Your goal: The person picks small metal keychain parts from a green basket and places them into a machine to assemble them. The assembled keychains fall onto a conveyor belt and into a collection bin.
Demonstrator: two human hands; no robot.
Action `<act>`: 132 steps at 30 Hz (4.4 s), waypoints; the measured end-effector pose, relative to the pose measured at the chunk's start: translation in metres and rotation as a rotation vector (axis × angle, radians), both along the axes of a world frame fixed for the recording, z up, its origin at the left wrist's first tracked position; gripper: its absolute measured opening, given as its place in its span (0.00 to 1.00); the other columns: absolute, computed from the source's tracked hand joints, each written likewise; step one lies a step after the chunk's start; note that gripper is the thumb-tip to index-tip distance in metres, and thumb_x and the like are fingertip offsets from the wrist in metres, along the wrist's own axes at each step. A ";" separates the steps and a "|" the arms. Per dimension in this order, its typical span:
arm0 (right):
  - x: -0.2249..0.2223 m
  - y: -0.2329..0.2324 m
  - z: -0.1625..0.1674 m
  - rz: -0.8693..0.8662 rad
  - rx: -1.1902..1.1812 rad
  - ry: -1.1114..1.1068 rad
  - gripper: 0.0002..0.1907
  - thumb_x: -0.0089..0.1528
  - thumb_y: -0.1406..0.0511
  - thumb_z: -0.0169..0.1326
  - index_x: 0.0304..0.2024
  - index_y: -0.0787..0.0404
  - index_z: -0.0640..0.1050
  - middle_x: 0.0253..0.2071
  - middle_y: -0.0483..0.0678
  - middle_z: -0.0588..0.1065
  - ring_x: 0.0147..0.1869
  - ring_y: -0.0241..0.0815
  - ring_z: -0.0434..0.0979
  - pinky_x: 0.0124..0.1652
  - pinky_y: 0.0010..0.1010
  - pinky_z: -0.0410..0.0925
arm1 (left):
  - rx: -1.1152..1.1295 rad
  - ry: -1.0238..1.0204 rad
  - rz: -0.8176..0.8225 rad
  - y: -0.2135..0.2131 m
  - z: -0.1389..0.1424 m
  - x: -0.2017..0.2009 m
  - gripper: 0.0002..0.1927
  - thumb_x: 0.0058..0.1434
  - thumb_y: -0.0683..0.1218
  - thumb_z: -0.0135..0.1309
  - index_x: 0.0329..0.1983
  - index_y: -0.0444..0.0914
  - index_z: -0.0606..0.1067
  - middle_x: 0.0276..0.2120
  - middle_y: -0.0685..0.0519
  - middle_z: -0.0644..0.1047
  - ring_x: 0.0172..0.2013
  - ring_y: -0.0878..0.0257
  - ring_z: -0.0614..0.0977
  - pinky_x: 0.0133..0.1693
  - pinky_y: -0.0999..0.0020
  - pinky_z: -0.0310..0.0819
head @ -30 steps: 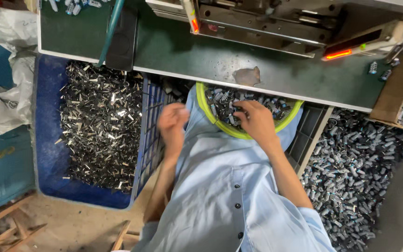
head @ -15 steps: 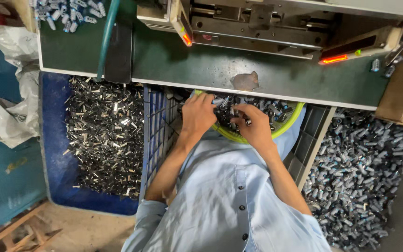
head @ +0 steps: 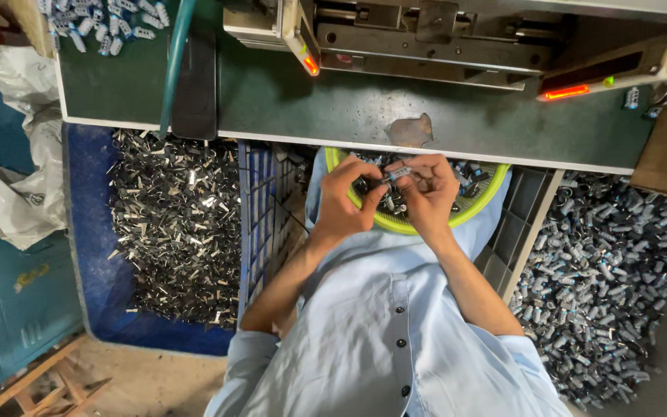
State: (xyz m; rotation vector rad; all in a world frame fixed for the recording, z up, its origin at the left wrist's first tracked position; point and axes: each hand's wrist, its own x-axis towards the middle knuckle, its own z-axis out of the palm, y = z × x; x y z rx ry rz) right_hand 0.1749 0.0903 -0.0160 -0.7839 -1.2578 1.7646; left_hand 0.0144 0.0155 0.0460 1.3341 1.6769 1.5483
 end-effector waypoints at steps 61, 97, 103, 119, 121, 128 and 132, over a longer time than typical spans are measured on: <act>0.017 -0.016 -0.005 0.000 0.361 -0.344 0.11 0.57 0.80 0.60 0.41 0.66 0.80 0.46 0.51 0.81 0.45 0.37 0.80 0.44 0.26 0.72 | -0.081 -0.423 -0.107 -0.006 -0.002 0.008 0.12 0.58 0.40 0.61 0.42 0.34 0.72 0.38 0.49 0.76 0.36 0.61 0.80 0.39 0.72 0.75; -0.067 0.170 0.090 -0.100 1.070 -0.423 0.12 0.61 0.84 0.52 0.43 0.68 0.77 0.39 0.54 0.80 0.43 0.48 0.87 0.41 0.34 0.78 | -0.367 0.515 -0.033 0.000 -0.046 0.008 0.05 0.62 0.45 0.58 0.37 0.38 0.78 0.33 0.48 0.79 0.36 0.48 0.81 0.38 0.56 0.76; -0.048 0.151 0.128 -0.090 1.153 -0.676 0.18 0.51 0.82 0.55 0.42 0.69 0.82 0.33 0.52 0.81 0.40 0.54 0.81 0.44 0.45 0.71 | -0.455 0.781 0.002 0.047 -0.061 0.030 0.15 0.62 0.52 0.58 0.25 0.40 0.76 0.20 0.47 0.77 0.23 0.49 0.81 0.26 0.53 0.75; 0.036 0.014 0.012 0.132 0.680 -0.601 0.14 0.51 0.81 0.56 0.37 0.64 0.82 0.38 0.51 0.81 0.41 0.49 0.82 0.41 0.35 0.75 | -0.676 0.786 -0.116 0.069 -0.058 0.036 0.06 0.59 0.44 0.56 0.27 0.40 0.77 0.23 0.40 0.79 0.27 0.45 0.84 0.28 0.53 0.79; 0.026 0.023 0.018 0.117 0.740 -0.587 0.14 0.51 0.81 0.57 0.37 0.64 0.81 0.39 0.51 0.81 0.42 0.49 0.82 0.43 0.36 0.75 | -0.616 0.775 -0.176 0.069 -0.060 0.029 0.03 0.53 0.43 0.58 0.25 0.40 0.76 0.24 0.40 0.79 0.28 0.45 0.84 0.30 0.53 0.79; -0.001 0.028 0.046 -0.014 0.889 -0.582 0.13 0.53 0.78 0.61 0.40 0.64 0.80 0.43 0.52 0.80 0.49 0.54 0.80 0.49 0.38 0.74 | -0.495 0.572 -0.136 0.019 -0.056 0.021 0.09 0.50 0.41 0.58 0.33 0.34 0.73 0.19 0.42 0.78 0.22 0.45 0.82 0.25 0.52 0.76; -0.004 0.021 0.044 0.035 0.832 -0.583 0.15 0.53 0.78 0.61 0.43 0.64 0.81 0.47 0.52 0.80 0.52 0.53 0.80 0.51 0.38 0.74 | -0.356 0.504 -0.010 -0.005 -0.046 0.030 0.04 0.55 0.40 0.57 0.31 0.37 0.73 0.19 0.44 0.77 0.23 0.44 0.81 0.25 0.51 0.73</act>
